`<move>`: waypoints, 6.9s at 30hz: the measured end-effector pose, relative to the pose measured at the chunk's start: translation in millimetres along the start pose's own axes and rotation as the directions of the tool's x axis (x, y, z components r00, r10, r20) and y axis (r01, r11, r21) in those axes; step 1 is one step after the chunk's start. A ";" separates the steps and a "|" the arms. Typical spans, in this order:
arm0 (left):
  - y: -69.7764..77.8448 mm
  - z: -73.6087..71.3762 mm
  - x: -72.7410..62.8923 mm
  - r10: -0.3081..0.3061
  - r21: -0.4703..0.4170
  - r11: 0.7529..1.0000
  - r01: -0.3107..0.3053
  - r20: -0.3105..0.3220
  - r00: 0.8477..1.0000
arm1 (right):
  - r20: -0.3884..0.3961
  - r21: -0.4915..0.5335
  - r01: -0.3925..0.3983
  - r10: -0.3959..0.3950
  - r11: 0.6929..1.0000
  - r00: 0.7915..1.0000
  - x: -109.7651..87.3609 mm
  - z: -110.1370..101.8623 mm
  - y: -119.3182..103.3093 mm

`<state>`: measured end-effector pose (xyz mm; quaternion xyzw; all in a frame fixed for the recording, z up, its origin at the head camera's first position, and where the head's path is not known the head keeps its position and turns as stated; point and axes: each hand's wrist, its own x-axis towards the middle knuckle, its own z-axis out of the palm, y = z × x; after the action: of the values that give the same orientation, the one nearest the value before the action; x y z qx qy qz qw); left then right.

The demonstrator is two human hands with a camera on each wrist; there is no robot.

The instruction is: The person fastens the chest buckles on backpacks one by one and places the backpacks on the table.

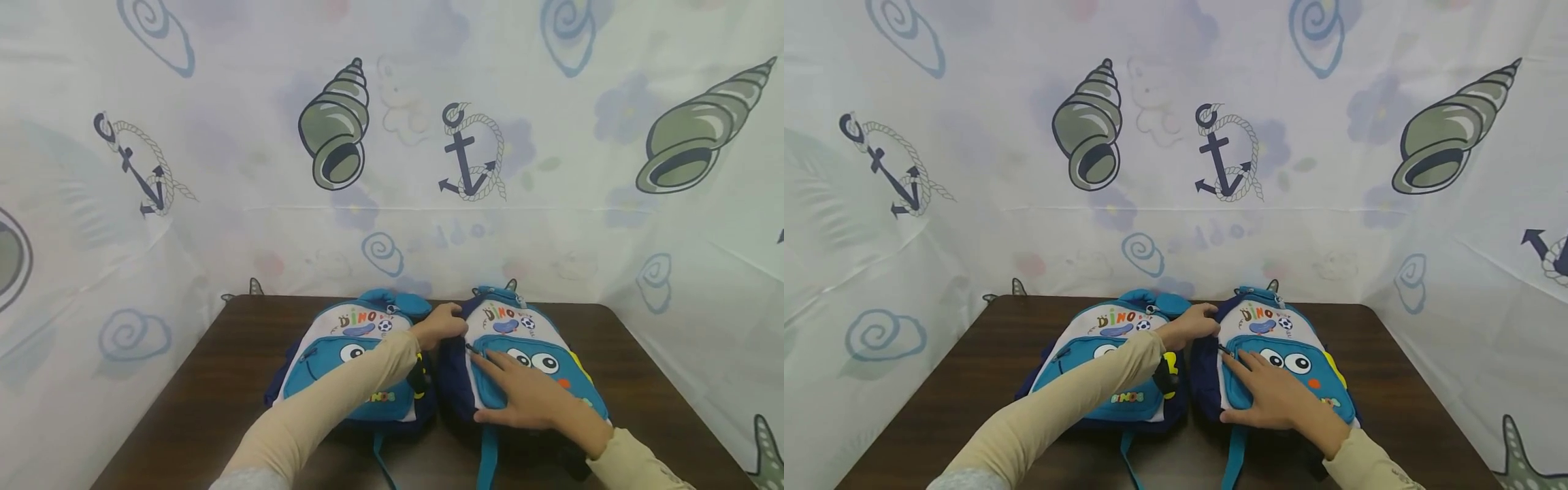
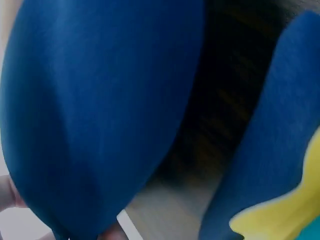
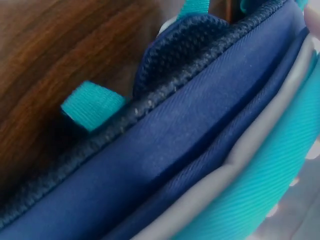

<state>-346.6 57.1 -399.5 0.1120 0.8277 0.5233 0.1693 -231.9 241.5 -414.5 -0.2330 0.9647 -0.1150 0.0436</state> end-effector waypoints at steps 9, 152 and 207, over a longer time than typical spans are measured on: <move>6.7 8.9 -16.7 0.061 0.062 0.996 -0.059 -0.040 0.997 | -0.041 -0.031 0.013 -0.015 0.999 0.999 1.2 -2.7 0.3; -15.1 92.5 -39.0 0.131 -0.324 0.943 -0.081 0.136 0.982 | -0.144 -0.563 0.212 -0.347 0.799 0.927 -39.0 -146.4 -25.5; 19.7 131.9 -35.3 -0.044 0.027 0.999 0.040 0.175 0.984 | -0.339 -0.420 0.045 -0.203 0.906 0.919 -99.3 -113.6 71.6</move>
<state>-261.6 161.9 -428.0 0.1423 0.8178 0.4980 0.2511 -190.9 371.9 -318.7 -0.2727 0.9405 0.0417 -0.1982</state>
